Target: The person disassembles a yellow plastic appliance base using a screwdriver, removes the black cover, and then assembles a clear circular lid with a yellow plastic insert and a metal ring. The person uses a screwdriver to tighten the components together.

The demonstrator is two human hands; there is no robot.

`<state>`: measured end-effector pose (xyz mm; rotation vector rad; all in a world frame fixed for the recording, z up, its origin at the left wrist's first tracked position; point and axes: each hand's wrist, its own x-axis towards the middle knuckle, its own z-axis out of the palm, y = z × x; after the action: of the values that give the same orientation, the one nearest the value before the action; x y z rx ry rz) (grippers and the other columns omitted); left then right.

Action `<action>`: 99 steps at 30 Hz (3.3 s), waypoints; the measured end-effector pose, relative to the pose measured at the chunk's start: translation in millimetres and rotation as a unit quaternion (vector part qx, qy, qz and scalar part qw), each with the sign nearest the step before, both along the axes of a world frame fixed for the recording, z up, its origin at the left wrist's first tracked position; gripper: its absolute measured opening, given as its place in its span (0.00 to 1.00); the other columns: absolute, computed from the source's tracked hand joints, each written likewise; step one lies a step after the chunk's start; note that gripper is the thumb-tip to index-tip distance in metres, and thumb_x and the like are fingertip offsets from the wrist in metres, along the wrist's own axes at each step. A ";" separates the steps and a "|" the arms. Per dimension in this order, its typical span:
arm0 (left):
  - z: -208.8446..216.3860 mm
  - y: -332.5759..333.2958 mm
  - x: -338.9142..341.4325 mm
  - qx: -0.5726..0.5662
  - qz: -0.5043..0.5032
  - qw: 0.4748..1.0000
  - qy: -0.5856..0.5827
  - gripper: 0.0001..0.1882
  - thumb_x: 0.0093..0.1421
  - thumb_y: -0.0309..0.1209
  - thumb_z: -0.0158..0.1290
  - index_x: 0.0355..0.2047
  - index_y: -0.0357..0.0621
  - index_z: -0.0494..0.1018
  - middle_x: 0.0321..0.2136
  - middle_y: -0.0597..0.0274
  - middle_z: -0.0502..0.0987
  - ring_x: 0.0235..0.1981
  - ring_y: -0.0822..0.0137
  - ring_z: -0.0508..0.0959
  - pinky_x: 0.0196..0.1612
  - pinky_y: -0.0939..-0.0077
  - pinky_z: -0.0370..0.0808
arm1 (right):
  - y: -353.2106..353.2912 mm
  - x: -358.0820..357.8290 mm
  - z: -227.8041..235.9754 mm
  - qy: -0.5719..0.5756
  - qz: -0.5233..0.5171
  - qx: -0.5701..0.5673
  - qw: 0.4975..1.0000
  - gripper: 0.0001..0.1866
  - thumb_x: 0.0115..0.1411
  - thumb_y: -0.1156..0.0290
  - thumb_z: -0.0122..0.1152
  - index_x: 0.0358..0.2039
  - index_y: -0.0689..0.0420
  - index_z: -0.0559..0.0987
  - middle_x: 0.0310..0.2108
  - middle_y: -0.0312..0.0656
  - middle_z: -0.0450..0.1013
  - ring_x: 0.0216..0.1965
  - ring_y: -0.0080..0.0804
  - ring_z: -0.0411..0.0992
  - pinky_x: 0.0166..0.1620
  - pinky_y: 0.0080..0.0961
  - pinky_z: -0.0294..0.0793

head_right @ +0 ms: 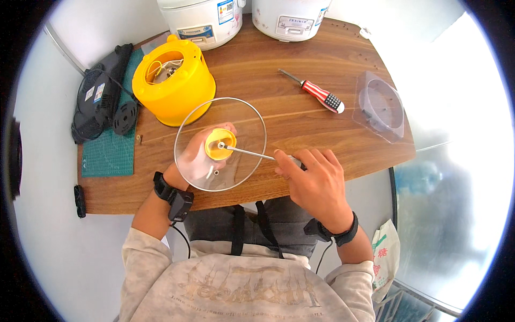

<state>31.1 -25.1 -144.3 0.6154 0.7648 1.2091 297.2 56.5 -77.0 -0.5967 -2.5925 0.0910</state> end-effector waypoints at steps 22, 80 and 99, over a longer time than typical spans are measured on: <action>8.0 1.9 3.6 -0.061 -0.003 0.997 0.042 0.16 0.74 0.44 0.41 0.38 0.46 0.69 0.27 0.70 0.69 0.23 0.80 0.70 0.21 0.88 0.63 | 1.8 -1.1 -2.0 -0.010 0.014 0.052 0.999 0.17 0.52 0.70 0.70 0.44 0.48 0.82 0.29 0.34 0.73 0.30 0.30 0.71 0.37 0.30 0.67; 13.9 -3.3 19.6 0.033 0.013 0.986 0.161 0.13 0.75 0.44 0.44 0.42 0.48 0.67 0.30 0.72 0.64 0.26 0.81 0.64 0.20 0.90 0.60 | -3.7 14.1 8.2 -0.057 0.048 -0.083 0.994 0.19 0.52 0.76 0.67 0.47 0.54 0.81 0.25 0.40 0.71 0.26 0.40 0.72 0.32 0.35 0.69; 25.0 0.8 13.6 0.019 0.080 0.982 0.172 0.16 0.75 0.47 0.41 0.42 0.48 0.66 0.22 0.71 0.63 0.17 0.80 0.60 0.19 0.86 0.57 | -12.8 3.3 0.0 0.051 -0.013 -0.359 0.932 0.13 0.64 0.70 0.62 0.47 0.63 0.80 0.34 0.54 0.77 0.33 0.53 0.76 0.36 0.37 0.74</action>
<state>44.7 -24.2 -119.3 0.8194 1.1015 1.2830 300.4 43.7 -77.0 -0.8388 -2.4004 1.0645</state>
